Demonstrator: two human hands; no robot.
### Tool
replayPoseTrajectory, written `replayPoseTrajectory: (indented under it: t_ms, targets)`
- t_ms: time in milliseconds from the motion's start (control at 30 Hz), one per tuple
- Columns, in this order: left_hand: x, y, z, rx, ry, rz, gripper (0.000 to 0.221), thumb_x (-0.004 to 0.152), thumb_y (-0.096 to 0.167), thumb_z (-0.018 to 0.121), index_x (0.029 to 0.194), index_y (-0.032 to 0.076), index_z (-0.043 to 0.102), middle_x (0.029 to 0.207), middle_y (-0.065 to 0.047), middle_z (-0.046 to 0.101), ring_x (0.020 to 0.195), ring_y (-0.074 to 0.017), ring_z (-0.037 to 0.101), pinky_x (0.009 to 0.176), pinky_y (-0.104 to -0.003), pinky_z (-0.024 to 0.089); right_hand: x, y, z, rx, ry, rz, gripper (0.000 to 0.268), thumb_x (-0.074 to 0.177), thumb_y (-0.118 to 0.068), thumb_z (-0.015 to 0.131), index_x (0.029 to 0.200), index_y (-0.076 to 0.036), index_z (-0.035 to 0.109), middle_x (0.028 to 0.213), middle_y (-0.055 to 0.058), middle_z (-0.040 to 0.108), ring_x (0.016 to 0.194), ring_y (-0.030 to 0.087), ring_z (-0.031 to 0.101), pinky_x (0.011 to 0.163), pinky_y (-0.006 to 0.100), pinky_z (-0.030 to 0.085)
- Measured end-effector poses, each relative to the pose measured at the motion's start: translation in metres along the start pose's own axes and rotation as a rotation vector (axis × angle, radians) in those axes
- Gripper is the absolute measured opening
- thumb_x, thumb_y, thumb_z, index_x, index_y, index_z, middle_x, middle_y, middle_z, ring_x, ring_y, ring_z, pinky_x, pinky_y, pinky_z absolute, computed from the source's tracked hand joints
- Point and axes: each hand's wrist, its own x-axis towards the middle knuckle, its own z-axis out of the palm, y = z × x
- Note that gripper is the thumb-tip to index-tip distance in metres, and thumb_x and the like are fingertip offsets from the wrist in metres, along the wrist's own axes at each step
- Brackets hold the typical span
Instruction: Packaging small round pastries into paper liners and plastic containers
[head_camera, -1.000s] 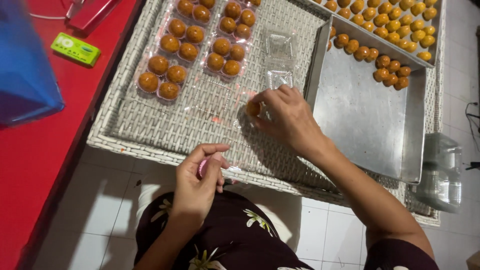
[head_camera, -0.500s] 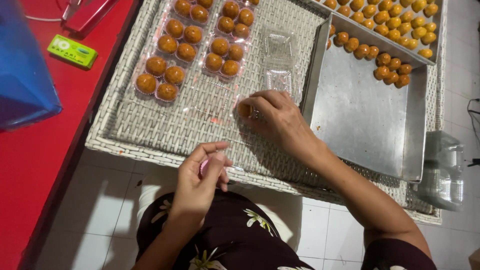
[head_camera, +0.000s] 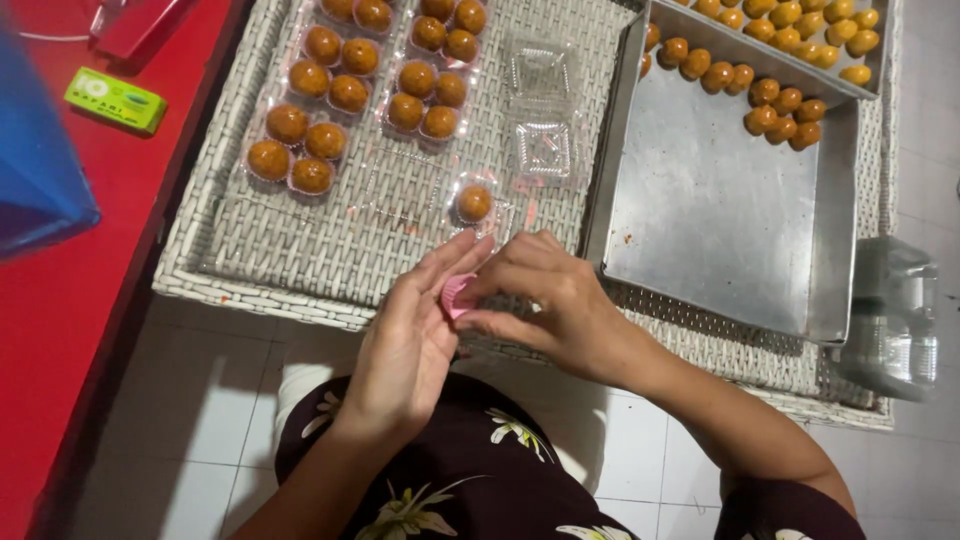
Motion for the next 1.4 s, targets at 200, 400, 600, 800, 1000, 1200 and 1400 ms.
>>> replayPoseTrajectory:
  t_ms: [200,400,600,800,1000,1200,1400]
  targets:
    - [0.002,0.005,0.008,0.077,-0.077,-0.003,0.056,0.103,0.025,0.041,0.151,-0.003,0.043,0.160,-0.025,0.043,0.146,-0.0274,0.045,0.109,-0.033,0.044,-0.002,0.001,-0.008,0.090,0.001,0.037,0.019,0.091,-0.022,0.076,0.106,-0.011,0.073,0.095,0.003,0.071,0.086,0.017,0.062,0.084,0.031,0.047]
    - [0.006,-0.003,0.008,0.079,-0.036,-0.036,0.053,0.100,0.021,0.052,0.147,-0.003,0.049,0.157,-0.023,0.050,0.146,-0.0261,0.047,0.111,-0.030,0.042,-0.002,0.000,-0.016,0.225,-0.003,0.082,0.020,0.091,-0.018,0.073,0.107,-0.006,0.074,0.097,0.007,0.073,0.094,0.020,0.069,0.088,0.031,0.055]
    - [0.003,0.002,0.012,0.172,-0.070,-0.029,0.058,0.098,0.030,0.056,0.146,-0.001,0.050,0.155,-0.022,0.053,0.143,-0.0253,0.051,0.112,-0.031,0.044,-0.004,0.004,-0.018,0.303,-0.024,0.134,0.017,0.092,-0.017,0.073,0.106,-0.008,0.075,0.095,0.007,0.074,0.089,0.018,0.070,0.082,0.028,0.058]
    - [0.003,0.000,0.011,0.190,-0.024,-0.061,0.060,0.095,0.032,0.057,0.146,-0.001,0.053,0.151,-0.018,0.059,0.136,-0.0219,0.059,0.108,-0.030,0.047,-0.001,0.003,-0.019,0.313,-0.021,0.141,0.017,0.092,-0.016,0.074,0.105,-0.007,0.075,0.093,0.007,0.072,0.087,0.016,0.070,0.082,0.027,0.057]
    - [0.004,0.005,0.010,0.168,-0.056,-0.060,0.059,0.097,0.030,0.056,0.147,-0.001,0.051,0.154,-0.019,0.055,0.140,-0.0237,0.055,0.109,-0.032,0.047,0.002,-0.001,-0.021,0.257,-0.051,0.145,0.022,0.090,-0.017,0.075,0.109,-0.006,0.075,0.099,0.009,0.073,0.092,0.019,0.071,0.082,0.028,0.058]
    - [0.008,0.002,0.009,0.159,-0.067,-0.029,0.058,0.098,0.030,0.055,0.146,-0.002,0.052,0.149,-0.020,0.059,0.136,-0.0216,0.057,0.111,-0.028,0.044,0.006,0.002,-0.022,0.286,-0.068,0.153,0.019,0.091,-0.019,0.074,0.107,-0.009,0.076,0.097,0.006,0.074,0.091,0.016,0.073,0.084,0.027,0.057]
    - [0.012,0.010,0.011,0.237,-0.095,-0.041,0.060,0.098,0.032,0.054,0.146,-0.003,0.050,0.152,-0.021,0.056,0.138,-0.0236,0.057,0.108,-0.027,0.047,0.007,0.008,-0.023,0.329,-0.071,0.214,0.021,0.089,-0.018,0.076,0.107,-0.008,0.076,0.101,0.008,0.075,0.096,0.018,0.074,0.088,0.028,0.058]
